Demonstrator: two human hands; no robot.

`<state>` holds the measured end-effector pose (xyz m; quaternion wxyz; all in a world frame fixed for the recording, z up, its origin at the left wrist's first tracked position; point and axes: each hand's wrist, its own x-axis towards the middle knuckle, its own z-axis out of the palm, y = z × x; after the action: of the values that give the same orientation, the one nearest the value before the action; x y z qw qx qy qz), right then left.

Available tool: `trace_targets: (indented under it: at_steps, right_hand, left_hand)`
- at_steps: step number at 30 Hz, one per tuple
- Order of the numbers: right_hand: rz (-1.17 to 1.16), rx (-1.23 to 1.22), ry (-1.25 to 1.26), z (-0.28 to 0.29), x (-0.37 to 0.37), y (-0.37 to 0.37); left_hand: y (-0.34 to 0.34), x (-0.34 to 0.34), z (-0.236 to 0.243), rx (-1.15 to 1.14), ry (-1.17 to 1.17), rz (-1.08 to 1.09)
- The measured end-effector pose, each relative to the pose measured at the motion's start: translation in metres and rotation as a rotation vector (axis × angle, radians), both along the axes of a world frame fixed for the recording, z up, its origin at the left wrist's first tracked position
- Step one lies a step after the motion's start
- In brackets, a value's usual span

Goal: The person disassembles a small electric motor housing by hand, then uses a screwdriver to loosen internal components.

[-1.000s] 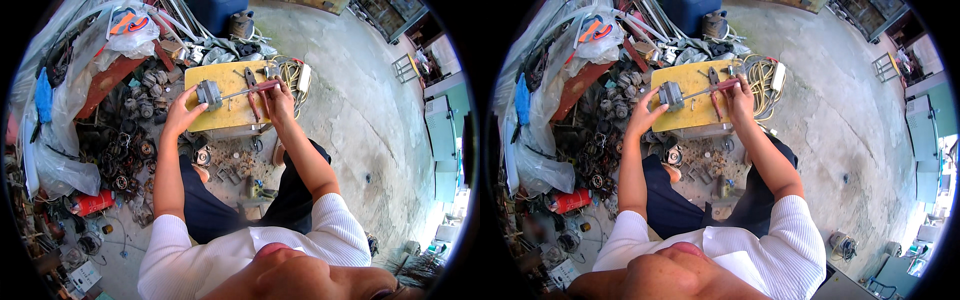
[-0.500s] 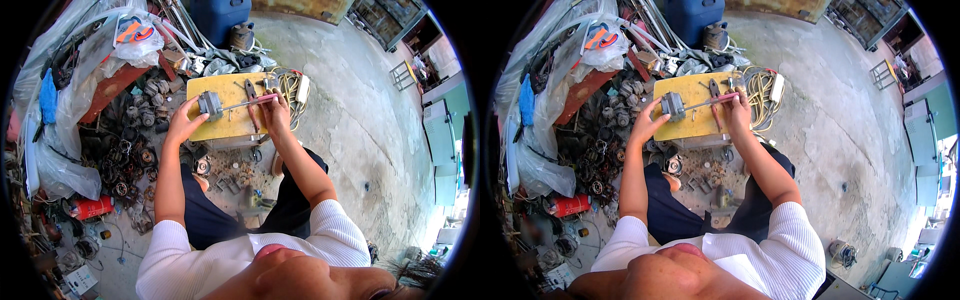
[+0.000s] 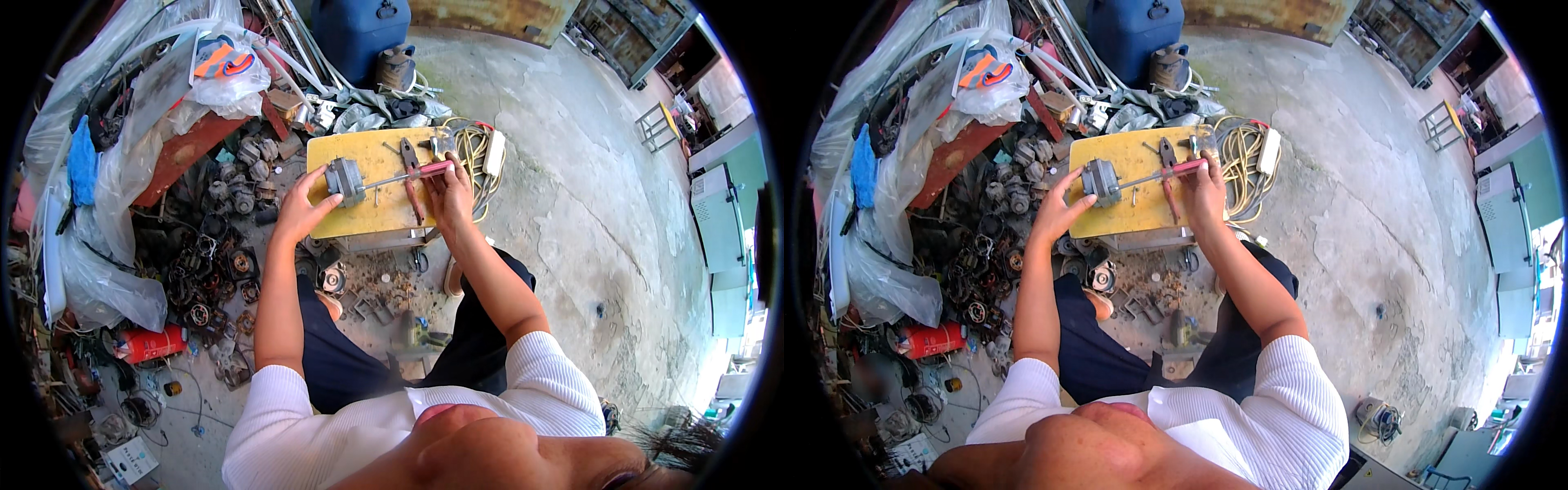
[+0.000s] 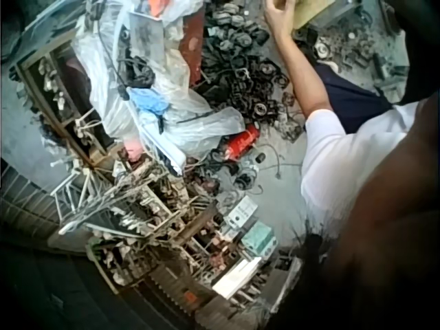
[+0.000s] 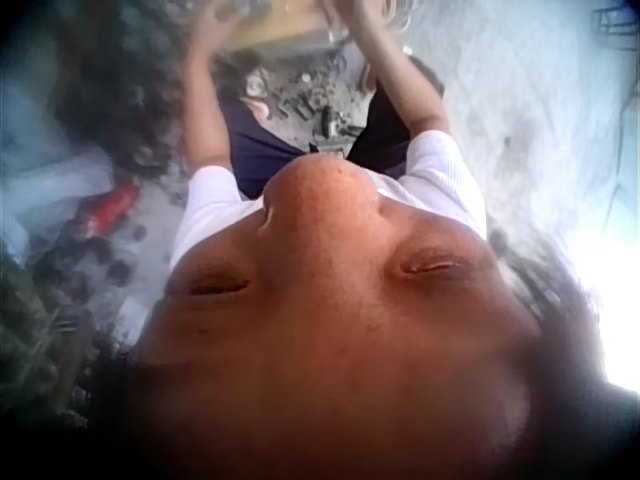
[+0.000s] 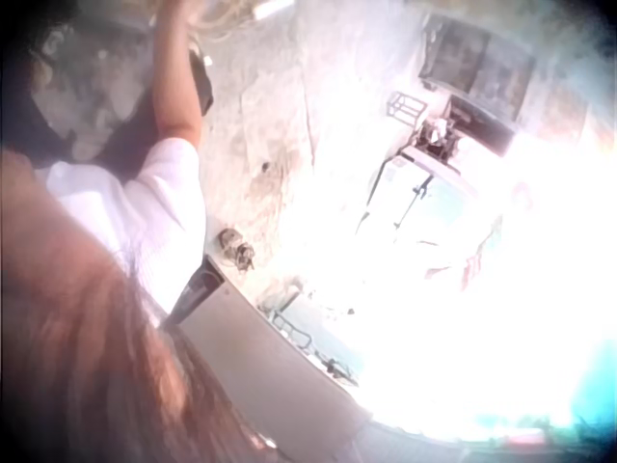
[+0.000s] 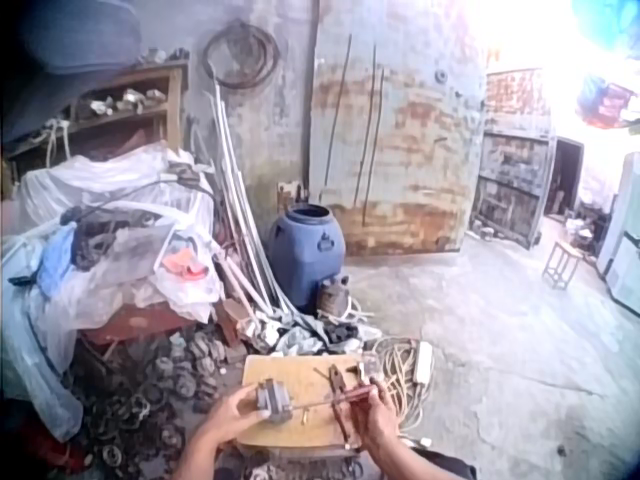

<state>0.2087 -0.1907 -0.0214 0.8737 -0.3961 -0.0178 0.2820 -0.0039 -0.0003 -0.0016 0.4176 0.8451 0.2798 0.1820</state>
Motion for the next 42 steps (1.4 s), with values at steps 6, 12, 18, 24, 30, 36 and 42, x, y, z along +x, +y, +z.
trace_targets:
  at_steps: [6, 12, 18, 24, 30, 36, 42]
  right_hand:
    - [0.012, -0.050, -0.001, 0.003, 0.001, -0.003]
    - [-0.005, 0.009, 0.027, -0.003, 0.001, -0.002]
    - [0.022, -0.070, 0.040, 0.013, -0.005, -0.003]
    - [0.037, -0.006, -0.022, -0.020, 0.012, -0.004]
    - [0.038, -0.060, 0.070, 0.006, 0.001, -0.004]
    - [0.023, -0.035, 0.030, -0.008, 0.008, -0.005]
    - [0.047, -0.072, 0.090, 0.016, -0.002, -0.006]
  left_hand:
    - [-0.002, 0.001, 0.004, -0.008, 0.027, 0.011]
    - [0.001, 0.002, -0.003, 0.017, 0.005, -0.007]
    - [-0.001, -0.002, 0.001, 0.016, 0.016, 0.005]
    - [-0.003, 0.003, 0.003, 0.010, 0.010, -0.006]
    - [-0.002, -0.002, 0.003, 0.021, 0.027, 0.008]
    - [-0.002, 0.002, 0.001, 0.002, 0.041, 0.016]
    - [-0.001, 0.000, -0.001, 0.002, 0.034, 0.020]
